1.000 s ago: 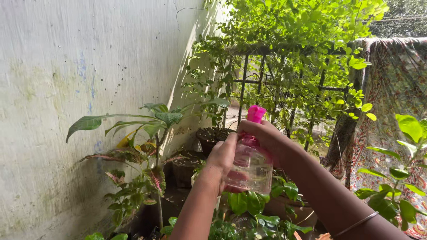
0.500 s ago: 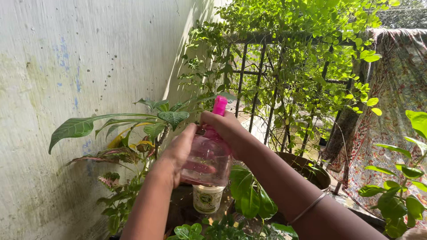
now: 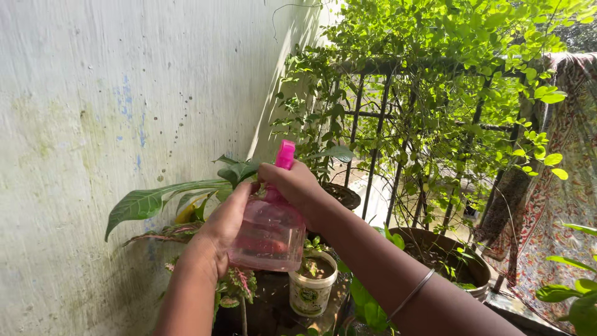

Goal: The person uses a pink spray bottle to spray water onto various potted plants, including aloe vera and small shrubs. They move from pot to pot, repeatedly squeezing the trigger to mist the leaves and soil.

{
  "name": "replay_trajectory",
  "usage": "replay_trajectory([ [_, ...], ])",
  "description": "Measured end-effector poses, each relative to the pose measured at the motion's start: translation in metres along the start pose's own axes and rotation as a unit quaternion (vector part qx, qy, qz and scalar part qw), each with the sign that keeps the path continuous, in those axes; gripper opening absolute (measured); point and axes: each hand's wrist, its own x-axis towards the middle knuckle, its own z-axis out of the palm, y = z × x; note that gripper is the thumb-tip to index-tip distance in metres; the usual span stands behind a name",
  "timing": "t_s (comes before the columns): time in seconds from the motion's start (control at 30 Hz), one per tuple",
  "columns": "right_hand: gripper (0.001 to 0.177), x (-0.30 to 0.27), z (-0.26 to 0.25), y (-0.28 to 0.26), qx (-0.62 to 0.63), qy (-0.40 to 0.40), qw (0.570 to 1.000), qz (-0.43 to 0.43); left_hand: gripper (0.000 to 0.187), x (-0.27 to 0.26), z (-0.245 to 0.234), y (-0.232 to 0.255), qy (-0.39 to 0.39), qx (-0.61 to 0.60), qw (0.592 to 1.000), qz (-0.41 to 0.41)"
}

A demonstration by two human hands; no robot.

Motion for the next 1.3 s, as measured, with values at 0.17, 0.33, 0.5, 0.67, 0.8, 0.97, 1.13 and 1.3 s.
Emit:
replay_trajectory([
  [0.17,0.020,0.003,0.000,-0.018,-0.054,0.018,0.997,0.043,0.073,-0.007,0.002,0.007,0.001,0.002,1.000,-0.024],
  [0.33,0.021,-0.009,-0.028,-0.026,0.011,-0.056,0.997,0.053,0.075,-0.001,0.027,0.004,-0.012,0.081,0.996,-0.033],
  [0.5,0.032,-0.023,-0.066,-0.045,-0.011,-0.102,0.993,0.052,0.071,0.008,0.068,-0.008,-0.006,0.165,0.983,0.078],
  [0.67,0.036,-0.028,-0.092,-0.043,-0.056,-0.140,0.987,0.053,0.081,-0.009,0.100,-0.005,-0.038,0.116,0.992,-0.023],
  [0.8,0.036,-0.037,-0.104,-0.043,-0.029,-0.168,0.982,0.077,0.088,-0.016,0.115,-0.006,-0.022,0.134,0.990,-0.026],
  [0.97,0.035,-0.042,-0.112,-0.041,0.003,-0.230,0.970,0.080,0.090,-0.017,0.126,-0.016,-0.028,0.123,0.991,-0.046],
  [1.13,0.034,-0.044,-0.121,-0.027,0.008,-0.219,0.972,0.089,0.093,-0.012,0.132,-0.028,-0.016,0.138,0.988,-0.066],
  [1.3,0.036,-0.056,-0.124,-0.033,-0.004,-0.241,0.969,0.057,0.097,-0.013,0.138,-0.039,0.018,0.158,0.985,-0.073],
])
